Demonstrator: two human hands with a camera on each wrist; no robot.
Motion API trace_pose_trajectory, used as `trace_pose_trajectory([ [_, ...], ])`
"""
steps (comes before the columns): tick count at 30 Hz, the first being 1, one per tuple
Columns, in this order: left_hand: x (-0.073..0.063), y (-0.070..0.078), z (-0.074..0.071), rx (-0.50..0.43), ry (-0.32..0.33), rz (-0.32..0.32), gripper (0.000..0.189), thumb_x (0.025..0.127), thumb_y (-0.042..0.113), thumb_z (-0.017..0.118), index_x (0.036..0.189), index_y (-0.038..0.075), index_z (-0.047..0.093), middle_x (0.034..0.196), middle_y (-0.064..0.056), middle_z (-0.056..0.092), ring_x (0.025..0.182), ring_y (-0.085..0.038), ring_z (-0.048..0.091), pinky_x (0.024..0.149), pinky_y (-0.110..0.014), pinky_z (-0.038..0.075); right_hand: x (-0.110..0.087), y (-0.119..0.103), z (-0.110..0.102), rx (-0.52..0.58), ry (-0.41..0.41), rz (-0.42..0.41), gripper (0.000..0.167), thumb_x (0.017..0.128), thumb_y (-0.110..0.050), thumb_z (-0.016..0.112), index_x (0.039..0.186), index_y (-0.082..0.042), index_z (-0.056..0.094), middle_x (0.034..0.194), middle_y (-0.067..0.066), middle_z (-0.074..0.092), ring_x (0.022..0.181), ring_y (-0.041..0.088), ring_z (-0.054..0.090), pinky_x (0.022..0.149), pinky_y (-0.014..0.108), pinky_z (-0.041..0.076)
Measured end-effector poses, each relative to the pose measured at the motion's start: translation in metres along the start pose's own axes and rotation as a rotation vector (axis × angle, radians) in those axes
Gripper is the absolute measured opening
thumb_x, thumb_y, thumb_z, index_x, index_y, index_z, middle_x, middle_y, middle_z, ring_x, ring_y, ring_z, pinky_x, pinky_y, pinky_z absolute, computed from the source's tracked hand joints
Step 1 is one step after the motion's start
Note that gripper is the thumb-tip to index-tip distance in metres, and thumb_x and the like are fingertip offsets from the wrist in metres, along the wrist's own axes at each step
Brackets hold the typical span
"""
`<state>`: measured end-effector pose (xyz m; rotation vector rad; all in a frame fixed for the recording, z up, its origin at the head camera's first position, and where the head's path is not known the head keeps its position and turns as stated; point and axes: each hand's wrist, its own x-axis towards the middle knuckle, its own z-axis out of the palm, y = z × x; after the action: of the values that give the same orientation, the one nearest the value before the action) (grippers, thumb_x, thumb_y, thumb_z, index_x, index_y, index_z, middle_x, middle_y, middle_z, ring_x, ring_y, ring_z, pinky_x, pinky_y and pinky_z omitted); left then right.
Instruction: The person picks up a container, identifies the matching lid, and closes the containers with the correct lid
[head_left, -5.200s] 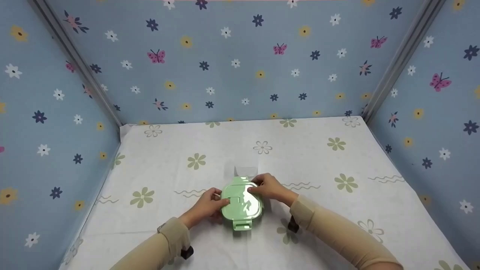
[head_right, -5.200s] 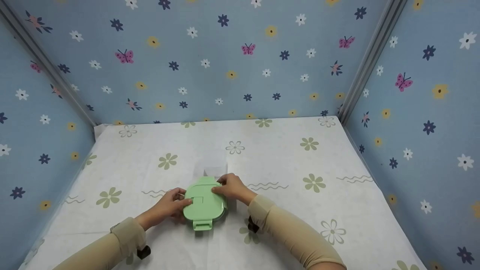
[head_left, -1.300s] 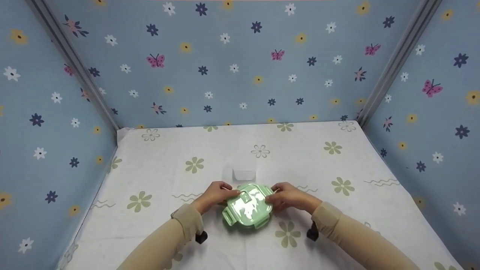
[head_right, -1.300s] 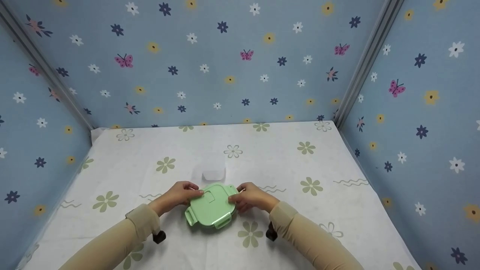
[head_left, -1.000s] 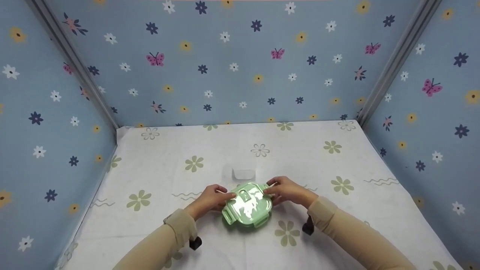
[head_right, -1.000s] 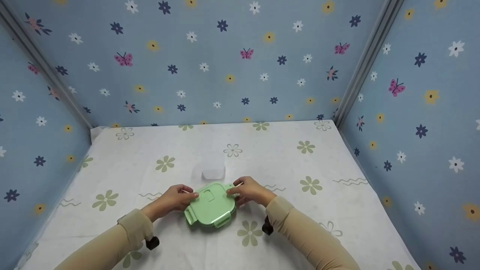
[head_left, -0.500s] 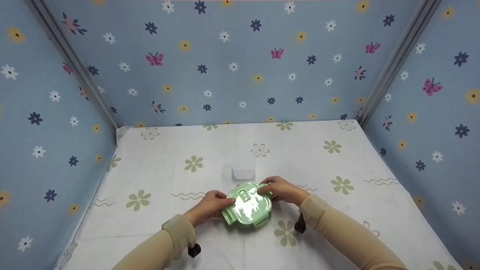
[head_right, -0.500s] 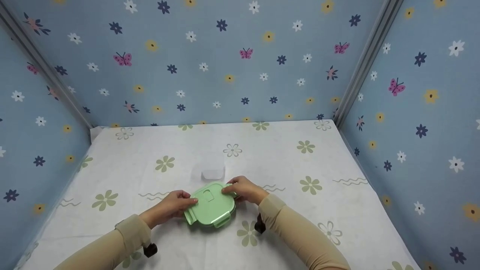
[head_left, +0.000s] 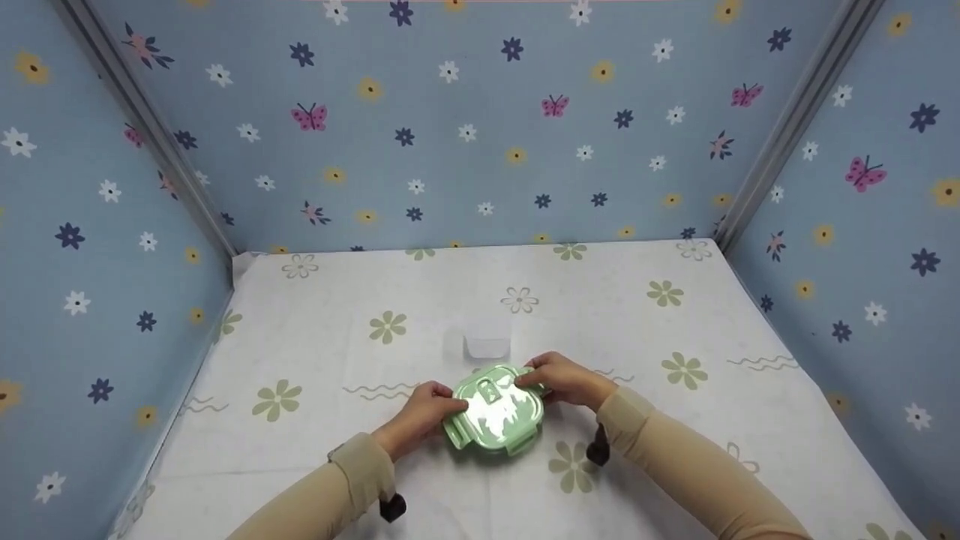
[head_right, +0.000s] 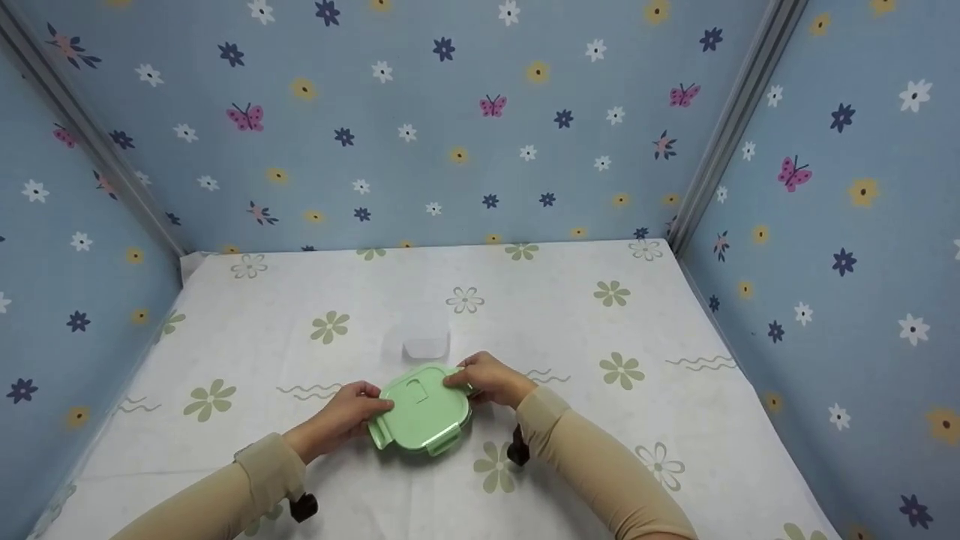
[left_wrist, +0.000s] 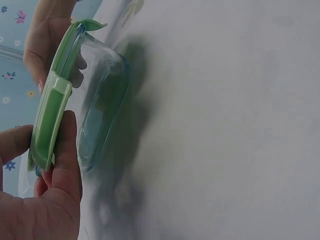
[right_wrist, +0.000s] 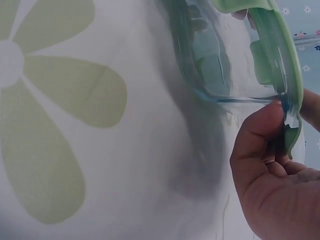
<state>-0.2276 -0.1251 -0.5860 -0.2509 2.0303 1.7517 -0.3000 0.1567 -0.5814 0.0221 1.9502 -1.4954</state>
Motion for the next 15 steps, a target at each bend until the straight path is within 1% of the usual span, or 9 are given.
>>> trace_pose_trajectory([
  [4, 0.0, 0.001, 0.004, -0.007, 0.041, 0.007, 0.04, 0.095, 0.017, 0.077, 0.122, -0.003, 0.055, 0.113, -0.014, 0.059, 0.094, -0.021, 0.063, 0.073, -0.028, 0.058, -0.002, 0.001, 0.0, -0.007, 0.001, -0.01, 0.015, 0.094, -0.015, 0.08, 0.102, -0.007, 0.07, 0.09, 0.001, 0.066, 0.08, 0.013, 0.065, 0.067, 0.028, 0.059],
  [10, 0.003, 0.005, 0.009, -0.035, 0.067, 0.056, 0.036, 0.095, 0.015, 0.074, 0.12, -0.004, 0.056, 0.107, -0.011, 0.06, 0.088, -0.018, 0.061, 0.067, -0.026, 0.056, -0.008, 0.003, -0.002, 0.009, -0.004, -0.035, 0.012, 0.095, -0.015, 0.078, 0.097, -0.01, 0.066, 0.086, -0.001, 0.063, 0.076, 0.011, 0.061, 0.065, 0.026, 0.056],
  [15, 0.011, 0.01, 0.01, 0.001, 0.082, 0.087, 0.039, 0.095, 0.018, 0.077, 0.122, -0.004, 0.061, 0.108, -0.01, 0.062, 0.09, -0.017, 0.061, 0.067, -0.025, 0.055, -0.013, 0.004, -0.006, 0.042, -0.014, -0.055, 0.011, 0.096, -0.014, 0.076, 0.095, -0.01, 0.065, 0.085, -0.001, 0.063, 0.074, 0.011, 0.061, 0.062, 0.026, 0.056],
])
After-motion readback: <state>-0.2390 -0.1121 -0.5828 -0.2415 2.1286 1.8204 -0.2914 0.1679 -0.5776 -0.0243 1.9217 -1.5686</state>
